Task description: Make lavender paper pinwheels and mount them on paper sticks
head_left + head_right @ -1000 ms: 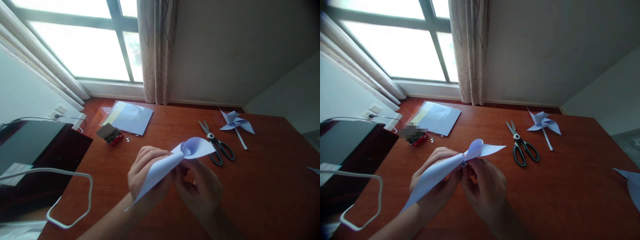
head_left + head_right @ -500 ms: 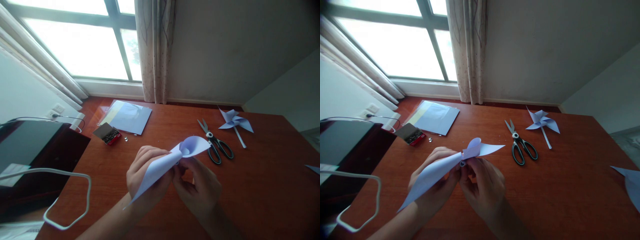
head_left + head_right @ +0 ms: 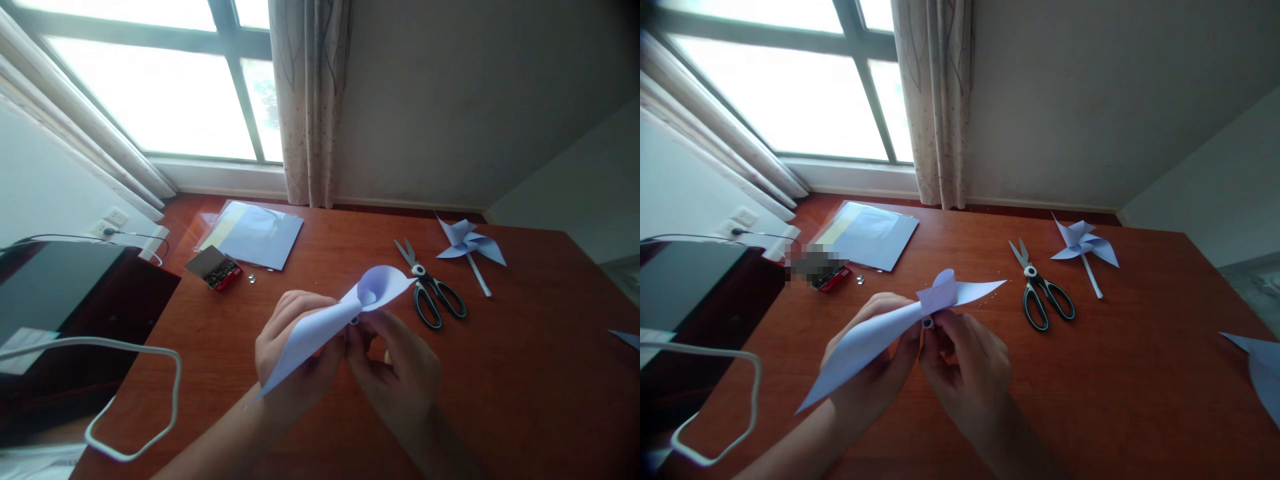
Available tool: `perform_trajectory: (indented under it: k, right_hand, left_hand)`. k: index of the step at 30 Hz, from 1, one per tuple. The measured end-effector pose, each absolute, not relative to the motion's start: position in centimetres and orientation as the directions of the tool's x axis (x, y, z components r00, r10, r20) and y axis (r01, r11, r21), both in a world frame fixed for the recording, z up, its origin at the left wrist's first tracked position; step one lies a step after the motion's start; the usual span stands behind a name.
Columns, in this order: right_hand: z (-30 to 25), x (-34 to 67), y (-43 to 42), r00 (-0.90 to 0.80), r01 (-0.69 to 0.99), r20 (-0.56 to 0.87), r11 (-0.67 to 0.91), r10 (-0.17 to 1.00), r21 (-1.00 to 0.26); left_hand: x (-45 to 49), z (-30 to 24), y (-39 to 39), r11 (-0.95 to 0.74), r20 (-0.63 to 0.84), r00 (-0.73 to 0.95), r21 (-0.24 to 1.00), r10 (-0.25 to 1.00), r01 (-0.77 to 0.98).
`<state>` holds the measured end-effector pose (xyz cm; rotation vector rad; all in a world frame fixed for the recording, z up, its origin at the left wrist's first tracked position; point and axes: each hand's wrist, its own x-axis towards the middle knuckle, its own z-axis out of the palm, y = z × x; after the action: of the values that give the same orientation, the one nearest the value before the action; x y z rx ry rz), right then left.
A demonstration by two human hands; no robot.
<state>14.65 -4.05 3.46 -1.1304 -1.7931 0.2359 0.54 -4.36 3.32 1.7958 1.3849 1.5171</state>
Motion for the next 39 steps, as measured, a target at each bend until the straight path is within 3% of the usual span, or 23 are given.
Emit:
perform_trajectory:
  k: [15, 21, 24, 27, 33, 36, 39]
  right_hand:
    - [3.0, 14.7, -4.1, -0.081, 0.553, 0.618, 0.551, 0.782, -0.625]
    - [0.3, 14.7, -3.5, -0.146, 0.64, 0.565, 0.513, 0.812, -0.572]
    - [-1.2, 14.5, -2.9, -0.202, 0.692, 0.477, 0.469, 0.856, -0.549]
    - [-2.1, 14.3, -2.6, -0.268, 0.634, 0.424, 0.49, 0.865, -0.598]
    - [-2.6, 14.1, -2.5, -0.261, 0.534, 0.449, 0.515, 0.855, -0.67]
    - [-2.6, 14.1, -2.6, -0.243, 0.529, 0.461, 0.515, 0.853, -0.675]
    - [-2.5, 14.1, -2.6, -0.251, 0.508, 0.411, 0.481, 0.876, -0.714]
  left_hand:
    - [0.5, 3.2, -4.2, -0.399, 0.483, -0.122, 0.819, 0.867, 0.411]
    - [-0.3, 1.3, -4.3, -0.231, 0.378, -0.339, 0.886, 0.862, 0.401]
    - [-0.3, 0.6, -4.3, -0.175, 0.389, -0.541, 0.898, 0.745, 0.404]
    - [0.2, 1.1, -4.0, -0.114, 0.341, -0.616, 0.919, 0.71, 0.378]
    - [0.4, 2.1, -3.5, -0.1, 0.303, -0.635, 0.937, 0.711, 0.336]
    - [-0.2, 1.7, -3.4, -0.142, 0.368, -0.597, 0.909, 0.713, 0.391]
    - [-0.8, 1.4, -3.2, -0.242, 0.463, -0.455, 0.852, 0.76, 0.464]
